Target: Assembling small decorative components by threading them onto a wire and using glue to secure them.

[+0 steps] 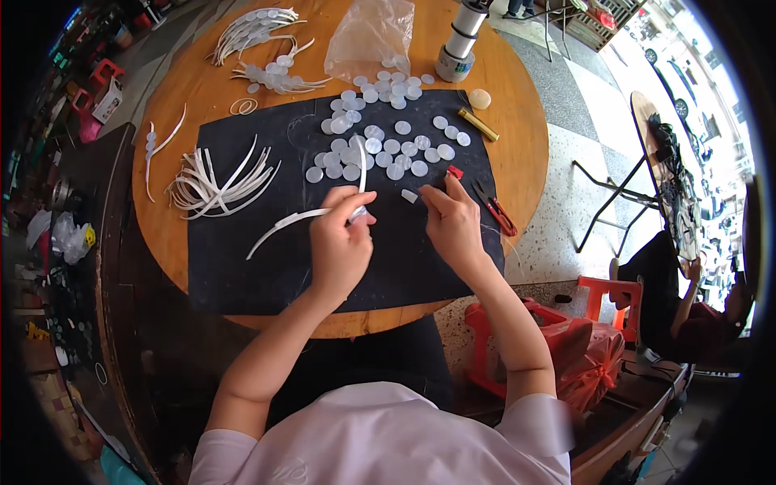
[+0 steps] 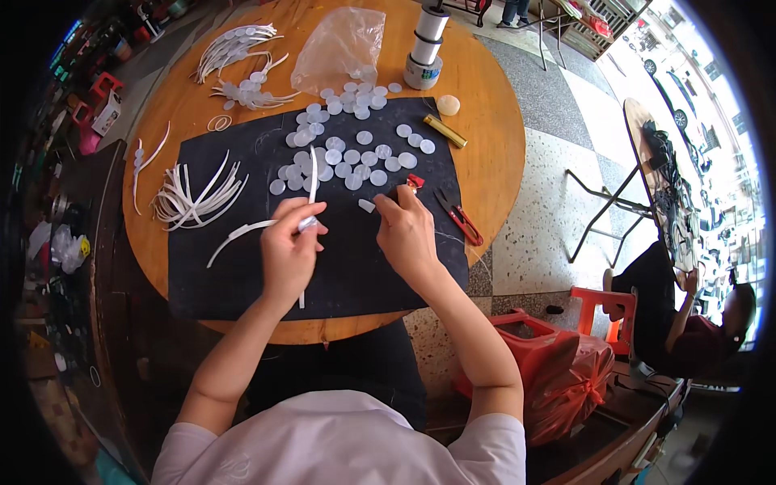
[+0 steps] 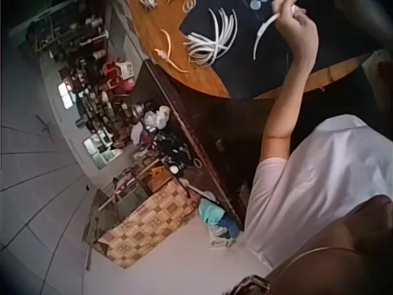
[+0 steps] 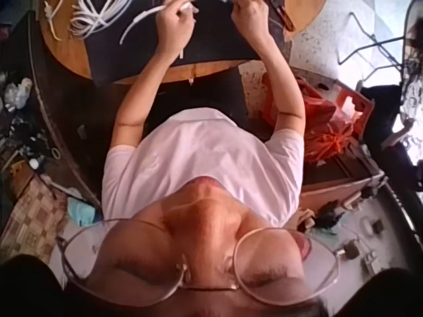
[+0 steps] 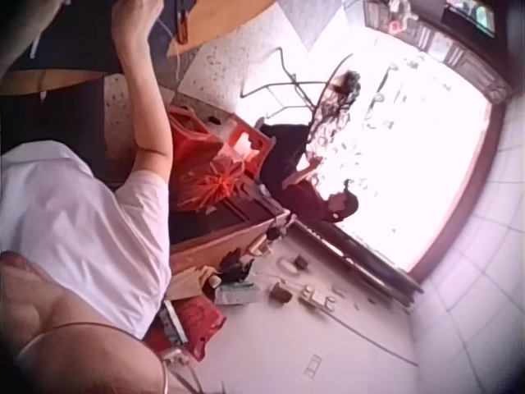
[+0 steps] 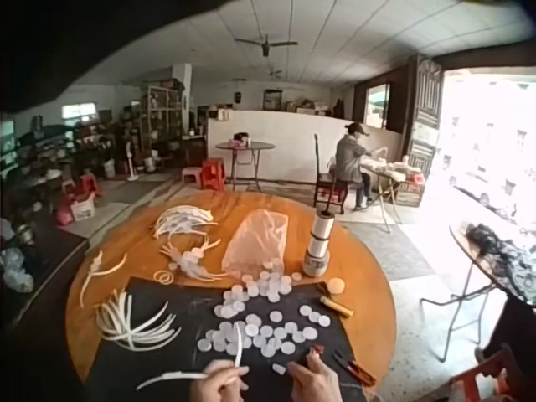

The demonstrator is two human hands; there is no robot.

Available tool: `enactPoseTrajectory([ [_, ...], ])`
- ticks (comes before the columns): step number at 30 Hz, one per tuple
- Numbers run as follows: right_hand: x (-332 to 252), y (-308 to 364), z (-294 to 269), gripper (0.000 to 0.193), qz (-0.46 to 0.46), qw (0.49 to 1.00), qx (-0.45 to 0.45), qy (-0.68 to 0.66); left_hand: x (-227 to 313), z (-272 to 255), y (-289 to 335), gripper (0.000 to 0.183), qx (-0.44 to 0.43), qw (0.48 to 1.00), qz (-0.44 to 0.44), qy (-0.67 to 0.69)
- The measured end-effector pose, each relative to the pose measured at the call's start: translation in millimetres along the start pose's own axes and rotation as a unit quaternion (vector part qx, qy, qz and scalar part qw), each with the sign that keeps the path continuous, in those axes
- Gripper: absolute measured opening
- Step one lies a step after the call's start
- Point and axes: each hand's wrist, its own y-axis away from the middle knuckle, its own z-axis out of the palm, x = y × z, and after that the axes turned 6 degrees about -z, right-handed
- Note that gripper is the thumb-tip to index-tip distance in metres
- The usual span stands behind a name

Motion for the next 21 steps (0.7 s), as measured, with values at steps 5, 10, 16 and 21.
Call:
enactPoseTrajectory([
  [5,-6,8,8,0.026,0.013,1.0,-0.021,0.011,-24,32,-25,0.024,0.025,0.964,0.105,-0.242],
  [10,-12,13,7,0.029,0.019,0.999,-0.035,-0.005,-33,34,-31,0.025,0.002,0.964,0.112,-0.243],
  [16,-5,13,3,0.034,-0.017,0.998,-0.051,-0.014,-32,35,-28,0.024,-0.005,0.949,0.148,-0.278],
  [21,1,15,-8,0.036,-0.068,0.993,-0.091,-0.011,-35,35,-29,0.024,-0.007,0.952,0.153,-0.265],
])
